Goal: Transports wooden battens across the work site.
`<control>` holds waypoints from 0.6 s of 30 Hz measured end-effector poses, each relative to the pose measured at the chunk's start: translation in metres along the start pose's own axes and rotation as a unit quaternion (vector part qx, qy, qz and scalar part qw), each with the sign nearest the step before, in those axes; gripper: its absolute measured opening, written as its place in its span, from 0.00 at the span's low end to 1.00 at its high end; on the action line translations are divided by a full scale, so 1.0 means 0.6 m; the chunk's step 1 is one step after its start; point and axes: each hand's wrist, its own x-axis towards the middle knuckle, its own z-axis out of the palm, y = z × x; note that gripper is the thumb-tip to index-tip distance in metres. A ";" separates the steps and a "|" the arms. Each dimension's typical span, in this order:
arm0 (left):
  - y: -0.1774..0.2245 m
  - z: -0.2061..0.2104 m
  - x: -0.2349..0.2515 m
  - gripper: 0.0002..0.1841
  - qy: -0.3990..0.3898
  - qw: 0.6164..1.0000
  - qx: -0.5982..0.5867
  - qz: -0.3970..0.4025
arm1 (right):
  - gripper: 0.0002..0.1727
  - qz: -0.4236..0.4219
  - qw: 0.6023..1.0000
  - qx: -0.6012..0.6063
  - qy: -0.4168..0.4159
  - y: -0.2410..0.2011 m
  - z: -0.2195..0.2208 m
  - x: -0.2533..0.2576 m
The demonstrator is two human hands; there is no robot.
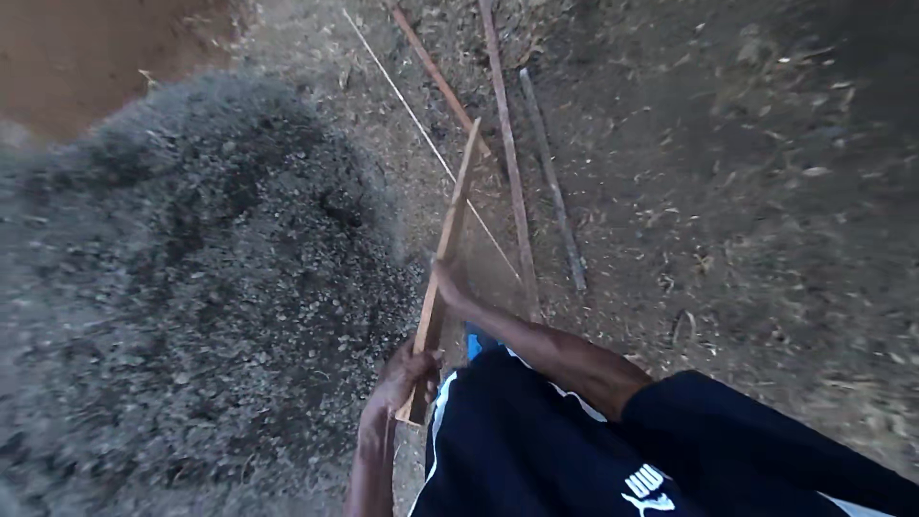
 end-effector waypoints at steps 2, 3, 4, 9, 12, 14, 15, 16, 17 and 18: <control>0.039 0.008 0.021 0.32 0.045 0.999 0.019 0.005 | 0.41 -0.002 0.999 0.016 -0.047 -0.035 0.010 0.045; 0.055 0.010 0.030 0.33 0.067 0.997 0.024 0.009 | 0.42 0.003 0.997 0.022 -0.080 -0.053 0.013 0.067; 0.068 0.012 0.036 0.34 0.085 0.996 0.029 0.009 | 0.43 0.013 0.993 0.024 -0.116 -0.067 0.014 0.085; 0.131 0.007 0.081 0.37 0.141 0.989 0.012 0.032 | 0.41 0.034 0.958 -0.008 -0.286 -0.151 -0.005 0.184; 0.175 0.006 0.110 0.38 0.179 0.982 0.036 0.044 | 0.38 0.049 0.945 -0.072 -0.316 -0.190 -0.025 0.236; 0.210 0.002 0.133 0.41 0.220 0.970 0.095 0.046 | 0.33 0.051 0.936 -0.142 -0.318 -0.210 -0.039 0.263; 0.226 -0.003 0.147 0.42 0.242 0.959 0.139 0.045 | 0.31 0.051 0.928 -0.185 -0.318 -0.214 -0.047 0.277; 0.243 -0.010 0.164 0.43 0.261 0.948 0.175 0.045 | 0.31 0.052 0.917 -0.226 -0.324 -0.218 -0.058 0.292; 0.261 -0.020 0.181 0.44 0.278 0.937 0.207 0.043 | 0.30 0.052 0.904 -0.265 -0.330 -0.228 -0.071 0.304; 0.282 -0.033 0.200 0.45 0.295 0.922 0.248 0.034 | 0.30 0.058 0.891 -0.300 -0.335 -0.244 -0.084 0.313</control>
